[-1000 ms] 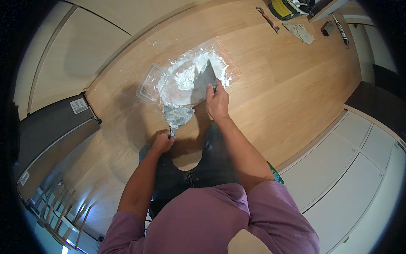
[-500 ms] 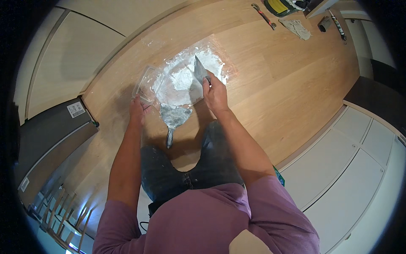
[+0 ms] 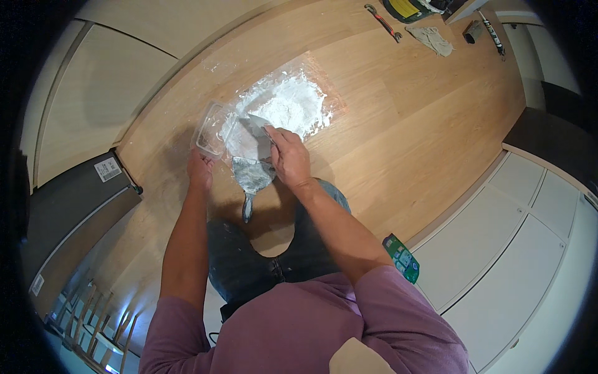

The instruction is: The person mixes white powder and water on a plastic sheet using putty knives. The person prepares the mixture, retrieves a plastic container, fills it with water at a sink, and then combines the ingredients with the tools on the floor.

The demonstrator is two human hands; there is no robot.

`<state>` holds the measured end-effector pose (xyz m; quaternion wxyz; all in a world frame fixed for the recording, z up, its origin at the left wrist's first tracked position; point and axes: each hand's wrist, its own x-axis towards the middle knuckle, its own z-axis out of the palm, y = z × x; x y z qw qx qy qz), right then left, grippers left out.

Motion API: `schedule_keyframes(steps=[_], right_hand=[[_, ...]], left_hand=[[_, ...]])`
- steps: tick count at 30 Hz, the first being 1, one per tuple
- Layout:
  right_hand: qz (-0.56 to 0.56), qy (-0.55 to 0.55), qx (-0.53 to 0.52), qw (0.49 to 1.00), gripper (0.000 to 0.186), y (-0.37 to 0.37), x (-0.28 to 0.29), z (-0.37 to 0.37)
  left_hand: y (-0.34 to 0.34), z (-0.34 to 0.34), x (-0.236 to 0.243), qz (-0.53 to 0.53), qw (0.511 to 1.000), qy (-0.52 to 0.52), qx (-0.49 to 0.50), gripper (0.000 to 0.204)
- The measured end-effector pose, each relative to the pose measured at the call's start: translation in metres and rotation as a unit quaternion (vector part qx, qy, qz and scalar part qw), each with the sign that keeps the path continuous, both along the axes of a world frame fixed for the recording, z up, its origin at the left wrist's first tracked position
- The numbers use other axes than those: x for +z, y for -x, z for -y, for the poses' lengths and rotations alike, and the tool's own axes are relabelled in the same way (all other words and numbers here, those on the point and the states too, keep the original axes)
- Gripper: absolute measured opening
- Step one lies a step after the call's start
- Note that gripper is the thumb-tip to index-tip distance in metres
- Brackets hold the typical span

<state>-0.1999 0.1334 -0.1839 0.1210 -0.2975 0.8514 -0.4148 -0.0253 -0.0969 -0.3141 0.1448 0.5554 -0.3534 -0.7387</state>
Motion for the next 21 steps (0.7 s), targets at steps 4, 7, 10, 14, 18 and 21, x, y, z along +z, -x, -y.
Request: schedule_keyframes(steps=[4,7,10,14,18,21], right_hand=[[0.127,0.044,-0.059,0.989,0.036,-0.002,-0.010,0.009],[0.159,0.027,-0.105,0.981,0.035,0.016,-0.028,-0.005],[0.171,0.057,-0.120,0.976,0.036,0.022,-0.025,-0.010],[0.062,0.043,-0.082,0.994,0.038,0.032,-0.010,-0.011],[-0.046,-0.010,0.009,0.999,0.046,0.029,-0.014,-0.010],[-0.050,-0.040,0.049,0.997,0.049,0.013,-0.012,-0.011]], left_hand=[[0.002,0.000,-0.007,-0.032,0.999,-0.027,0.032,0.060],[0.008,-0.007,-0.007,-0.062,0.996,-0.044,0.056,0.060],[0.000,-0.001,-0.006,-0.094,0.991,-0.038,0.083,0.060],[-0.013,0.003,-0.010,-0.150,0.984,-0.032,0.086,0.042],[-0.016,0.003,-0.009,-0.164,0.983,-0.040,0.070,0.057],[-0.016,0.002,-0.006,-0.160,0.983,-0.048,0.069,0.067]])
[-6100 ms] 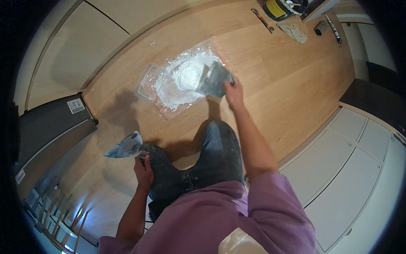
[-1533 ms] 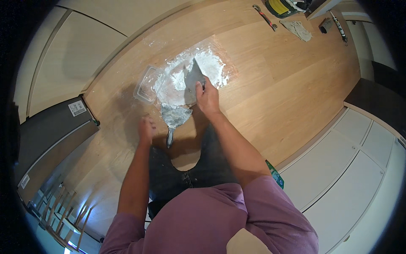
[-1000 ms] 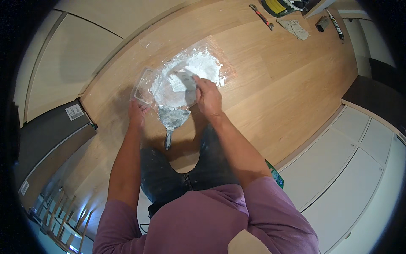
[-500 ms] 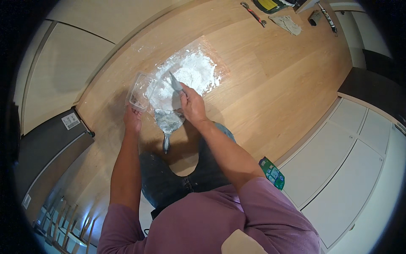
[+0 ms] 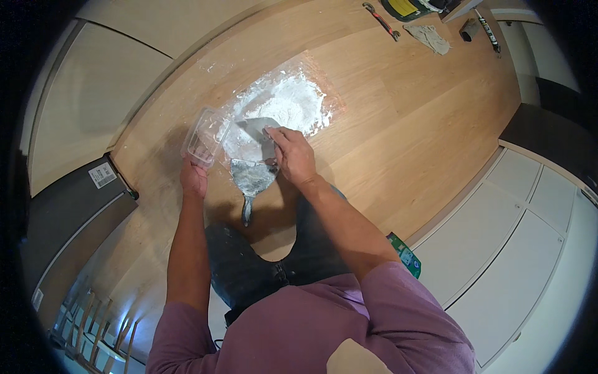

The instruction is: The person mixes white powder and water on a plastic sheet using putty knives. The person prepares the mixture, retrieves a plastic container, fills it with water at a sink, and then combines the ingredients with the tools on the floor.

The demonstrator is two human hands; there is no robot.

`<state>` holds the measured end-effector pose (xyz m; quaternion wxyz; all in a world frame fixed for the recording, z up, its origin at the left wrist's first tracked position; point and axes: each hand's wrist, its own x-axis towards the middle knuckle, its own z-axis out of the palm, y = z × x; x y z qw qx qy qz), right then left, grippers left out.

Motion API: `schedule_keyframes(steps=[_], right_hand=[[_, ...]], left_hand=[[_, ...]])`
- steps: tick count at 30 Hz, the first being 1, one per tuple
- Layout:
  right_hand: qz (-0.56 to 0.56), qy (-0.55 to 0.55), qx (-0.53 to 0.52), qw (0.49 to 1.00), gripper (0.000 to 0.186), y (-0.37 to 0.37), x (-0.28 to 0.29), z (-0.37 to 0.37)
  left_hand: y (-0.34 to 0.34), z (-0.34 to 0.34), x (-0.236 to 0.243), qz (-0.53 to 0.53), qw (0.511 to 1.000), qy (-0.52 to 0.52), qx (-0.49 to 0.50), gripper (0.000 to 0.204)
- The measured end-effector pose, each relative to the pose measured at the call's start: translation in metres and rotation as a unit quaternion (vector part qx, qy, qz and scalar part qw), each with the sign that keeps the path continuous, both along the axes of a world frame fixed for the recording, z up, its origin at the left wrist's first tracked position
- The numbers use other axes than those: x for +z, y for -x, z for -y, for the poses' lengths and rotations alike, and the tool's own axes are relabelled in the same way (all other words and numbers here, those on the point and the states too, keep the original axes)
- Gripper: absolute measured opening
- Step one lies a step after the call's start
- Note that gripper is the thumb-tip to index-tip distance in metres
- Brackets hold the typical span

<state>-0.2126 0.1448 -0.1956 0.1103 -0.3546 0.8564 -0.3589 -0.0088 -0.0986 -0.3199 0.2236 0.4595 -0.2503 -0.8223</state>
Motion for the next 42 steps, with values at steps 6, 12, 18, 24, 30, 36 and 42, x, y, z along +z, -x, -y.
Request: schedule_keyframes(steps=[6,12,18,24,30,36,42], right_hand=[[0.010,0.018,-0.046,0.999,0.050,-0.011,0.004,0.002],[0.023,-0.005,0.002,1.000,0.051,-0.015,0.003,0.000],[0.072,0.060,-0.066,0.993,0.048,-0.019,0.005,-0.009],[0.173,0.124,-0.179,0.960,0.036,-0.009,0.015,-0.030],[0.198,0.128,-0.230,0.944,0.035,0.000,0.018,-0.048],[0.208,0.157,-0.244,0.934,0.037,0.005,0.013,-0.060],[0.206,0.159,-0.255,0.931,0.037,0.006,0.011,-0.068]], left_hand=[[-0.009,0.009,0.004,0.013,1.000,0.001,-0.002,0.067],[-0.009,0.011,0.011,0.047,0.999,0.017,-0.018,0.048],[-0.007,0.013,0.020,0.030,0.998,0.017,-0.044,0.047],[0.002,0.006,0.035,0.032,0.995,0.037,-0.084,0.047],[0.020,-0.008,0.051,0.027,0.994,0.038,-0.099,0.042],[0.034,-0.020,0.055,0.062,0.989,0.071,-0.111,0.040],[0.041,-0.021,0.056,0.065,0.989,0.060,-0.122,0.043]])
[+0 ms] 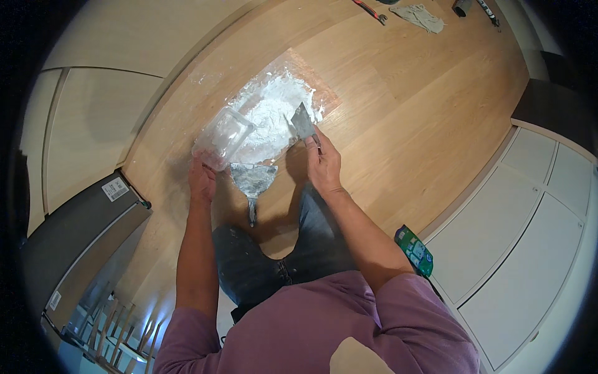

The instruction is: The person mixes white powder and water on a plastic sheet using putty knives. The person prepares the mixture, retrieves a plastic container, fills it with water at a sink, and then combines the ingredients with the tools on the floor.

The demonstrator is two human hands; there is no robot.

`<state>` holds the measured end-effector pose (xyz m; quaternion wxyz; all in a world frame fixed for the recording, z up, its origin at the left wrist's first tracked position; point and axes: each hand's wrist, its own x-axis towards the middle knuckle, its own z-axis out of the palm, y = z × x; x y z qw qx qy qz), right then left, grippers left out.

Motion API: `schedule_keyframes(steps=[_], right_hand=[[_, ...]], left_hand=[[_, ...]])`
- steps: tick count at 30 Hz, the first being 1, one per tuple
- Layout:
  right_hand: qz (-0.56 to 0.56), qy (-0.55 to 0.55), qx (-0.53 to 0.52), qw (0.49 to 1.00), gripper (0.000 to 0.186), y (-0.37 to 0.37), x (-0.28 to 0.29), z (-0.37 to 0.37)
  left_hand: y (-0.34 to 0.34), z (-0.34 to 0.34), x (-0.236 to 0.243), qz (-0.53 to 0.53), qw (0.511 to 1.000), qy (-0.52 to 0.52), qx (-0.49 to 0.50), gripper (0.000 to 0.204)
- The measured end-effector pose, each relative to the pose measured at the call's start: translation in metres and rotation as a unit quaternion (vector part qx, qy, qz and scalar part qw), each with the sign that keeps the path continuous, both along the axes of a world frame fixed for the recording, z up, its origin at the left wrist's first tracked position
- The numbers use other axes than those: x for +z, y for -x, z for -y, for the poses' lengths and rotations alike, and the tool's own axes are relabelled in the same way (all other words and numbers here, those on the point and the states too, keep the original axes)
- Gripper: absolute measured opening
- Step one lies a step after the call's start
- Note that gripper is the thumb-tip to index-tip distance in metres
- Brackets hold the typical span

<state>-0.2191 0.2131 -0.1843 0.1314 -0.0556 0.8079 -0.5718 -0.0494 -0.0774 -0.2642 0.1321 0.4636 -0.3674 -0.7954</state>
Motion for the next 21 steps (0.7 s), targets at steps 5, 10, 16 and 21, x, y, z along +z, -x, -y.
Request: schedule_keyframes(steps=[5,10,16,21], right_hand=[[0.077,-0.014,-0.018,0.997,0.035,0.007,-0.014,-0.014],[0.181,0.100,-0.082,0.975,0.027,0.018,-0.020,-0.011],[0.286,0.135,-0.118,0.941,0.024,0.041,-0.033,-0.022],[0.310,0.129,-0.097,0.937,0.025,0.053,-0.038,-0.025]], left_hand=[[0.008,-0.009,0.004,-0.032,0.999,-0.030,0.018,0.045],[0.002,-0.007,-0.002,-0.021,0.999,-0.037,0.028,0.046],[-0.001,-0.003,0.001,-0.030,0.997,-0.045,0.046,0.050],[-0.011,0.013,0.000,-0.017,0.997,-0.045,0.060,0.053]])
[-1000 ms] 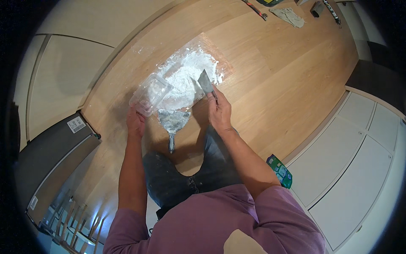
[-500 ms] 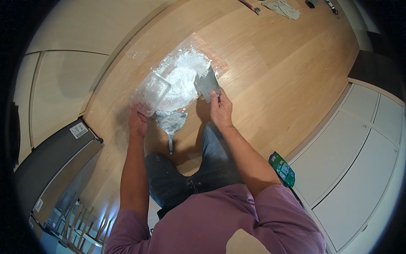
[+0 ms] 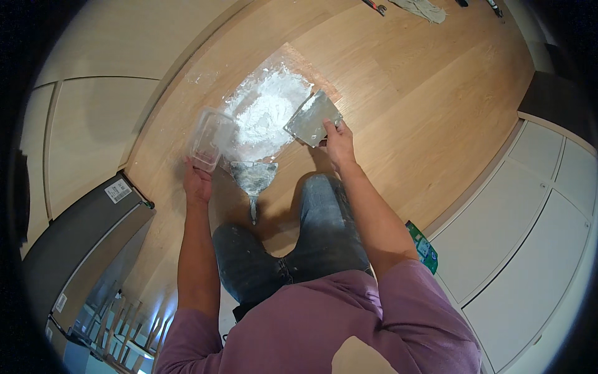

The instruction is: The person mixes white powder and water on a plastic sheet using putty knives. The person prepares the mixture, retrieves a plastic container, fills it with water at a sink, and then combines the ingredients with the tools on the floor.

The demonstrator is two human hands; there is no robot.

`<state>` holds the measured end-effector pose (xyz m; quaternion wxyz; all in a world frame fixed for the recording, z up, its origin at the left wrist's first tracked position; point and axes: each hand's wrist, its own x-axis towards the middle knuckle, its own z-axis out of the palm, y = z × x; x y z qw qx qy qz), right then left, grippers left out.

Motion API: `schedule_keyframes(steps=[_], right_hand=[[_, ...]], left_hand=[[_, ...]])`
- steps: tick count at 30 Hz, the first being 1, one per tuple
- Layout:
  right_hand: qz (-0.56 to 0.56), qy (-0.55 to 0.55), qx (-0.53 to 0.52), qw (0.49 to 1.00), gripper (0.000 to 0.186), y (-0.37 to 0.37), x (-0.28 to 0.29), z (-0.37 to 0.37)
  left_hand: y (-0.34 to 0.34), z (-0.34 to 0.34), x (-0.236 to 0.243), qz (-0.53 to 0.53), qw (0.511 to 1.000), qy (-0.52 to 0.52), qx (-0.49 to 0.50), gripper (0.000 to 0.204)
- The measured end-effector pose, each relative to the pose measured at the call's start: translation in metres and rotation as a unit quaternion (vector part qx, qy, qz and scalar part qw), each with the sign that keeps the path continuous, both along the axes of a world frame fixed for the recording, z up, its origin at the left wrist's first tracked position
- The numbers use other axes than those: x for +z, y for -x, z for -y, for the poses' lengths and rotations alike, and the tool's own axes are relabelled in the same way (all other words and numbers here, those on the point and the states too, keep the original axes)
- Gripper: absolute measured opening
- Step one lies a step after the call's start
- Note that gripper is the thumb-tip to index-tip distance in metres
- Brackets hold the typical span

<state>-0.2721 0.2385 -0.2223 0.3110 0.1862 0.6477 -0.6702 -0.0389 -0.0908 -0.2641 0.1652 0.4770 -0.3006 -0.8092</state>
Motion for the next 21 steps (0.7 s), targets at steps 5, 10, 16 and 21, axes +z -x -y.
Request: schedule_keyframes(steps=[5,10,16,21], right_hand=[[0.004,0.007,-0.004,1.000,0.026,-0.003,-0.006,-0.004],[0.011,0.016,0.000,1.000,0.026,-0.010,-0.007,0.003],[0.013,0.016,-0.004,1.000,0.025,-0.016,-0.012,-0.001],[0.022,0.017,-0.011,1.000,0.024,-0.017,-0.009,-0.002]], left_hand=[[0.003,-0.006,0.006,0.007,1.000,0.013,0.004,0.053],[-0.008,0.000,-0.002,-0.022,0.999,0.039,-0.023,0.052],[0.004,-0.014,0.003,-0.008,0.999,0.036,-0.025,0.053],[0.014,-0.023,0.006,0.004,0.999,0.029,-0.033,0.052]])
